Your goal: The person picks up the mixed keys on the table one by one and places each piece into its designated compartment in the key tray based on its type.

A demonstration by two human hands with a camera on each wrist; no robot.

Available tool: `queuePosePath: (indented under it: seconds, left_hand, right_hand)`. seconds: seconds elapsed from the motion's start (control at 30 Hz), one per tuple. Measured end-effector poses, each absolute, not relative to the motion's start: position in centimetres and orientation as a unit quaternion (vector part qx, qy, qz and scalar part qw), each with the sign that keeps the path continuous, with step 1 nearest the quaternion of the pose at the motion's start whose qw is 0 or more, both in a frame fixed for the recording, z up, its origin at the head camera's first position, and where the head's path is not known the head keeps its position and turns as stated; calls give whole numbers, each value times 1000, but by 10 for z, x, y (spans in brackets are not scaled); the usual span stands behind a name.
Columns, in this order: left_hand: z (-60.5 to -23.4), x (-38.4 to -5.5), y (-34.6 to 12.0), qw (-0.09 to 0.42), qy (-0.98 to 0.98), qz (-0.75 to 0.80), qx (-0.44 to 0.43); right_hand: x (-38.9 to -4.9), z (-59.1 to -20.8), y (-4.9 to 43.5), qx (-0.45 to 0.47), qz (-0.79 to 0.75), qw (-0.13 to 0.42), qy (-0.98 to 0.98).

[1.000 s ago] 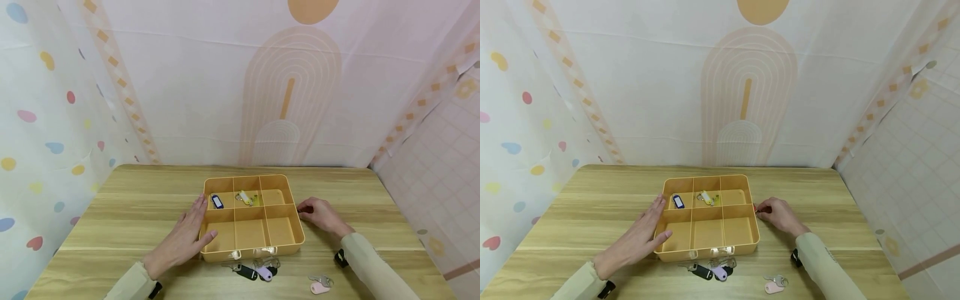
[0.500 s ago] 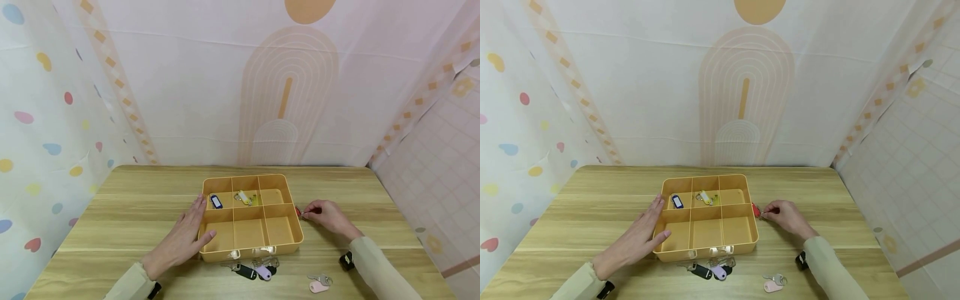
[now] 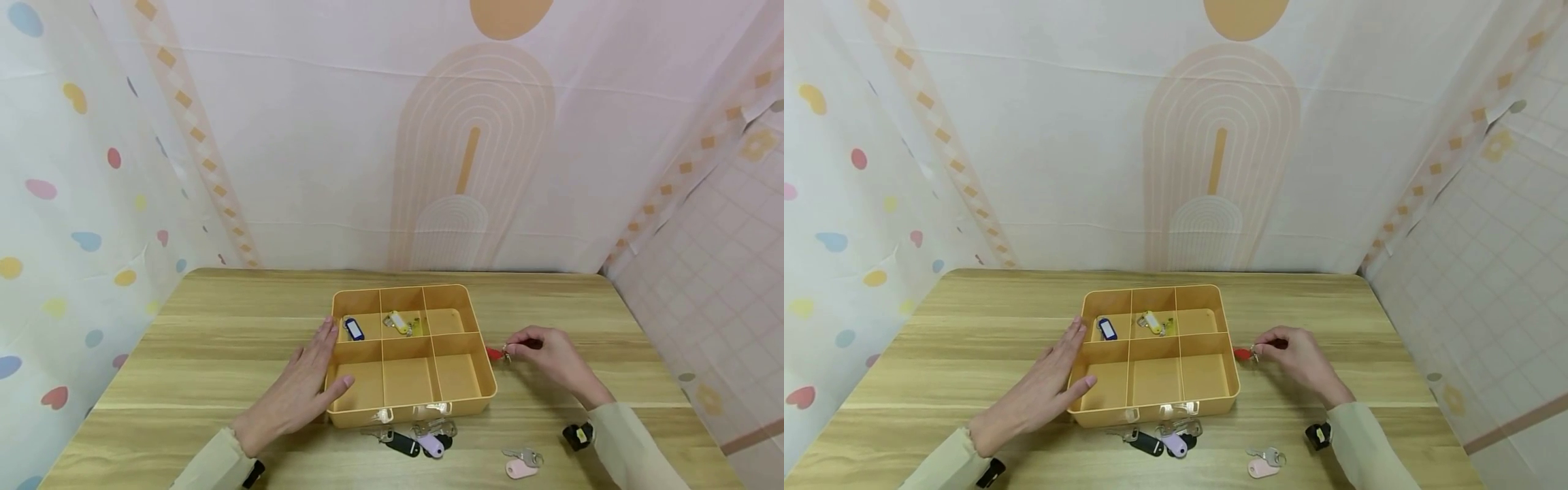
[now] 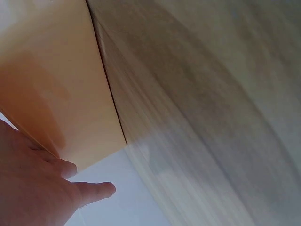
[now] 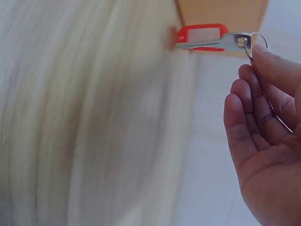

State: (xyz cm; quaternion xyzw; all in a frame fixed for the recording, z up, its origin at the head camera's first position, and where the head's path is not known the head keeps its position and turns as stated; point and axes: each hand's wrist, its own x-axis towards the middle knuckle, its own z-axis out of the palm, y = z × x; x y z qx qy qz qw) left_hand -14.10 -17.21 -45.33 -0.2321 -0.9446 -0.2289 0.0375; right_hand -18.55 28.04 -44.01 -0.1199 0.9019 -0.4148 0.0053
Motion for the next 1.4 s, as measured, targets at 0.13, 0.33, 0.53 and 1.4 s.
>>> queuePosePath:
  seconds: [0.13,0.33,0.53,1.4]
  left_hand:
    - [-453,-141,-171,40,-944,-230,-233]
    - [-455,-140,-169,49,-943,-230,-236]
    - [-455,-140,-168,50,-942,-230,-238]
    - [-456,-139,-166,49,-942,-230,-237]
  right_hand:
    - [-178,-430,280,-129,-426,-14,896]
    - [-169,-414,276,-108,-439,-33,891]
    - [-164,-397,272,-98,-449,-70,885]
    - [-180,-347,237,-118,-454,-102,877]
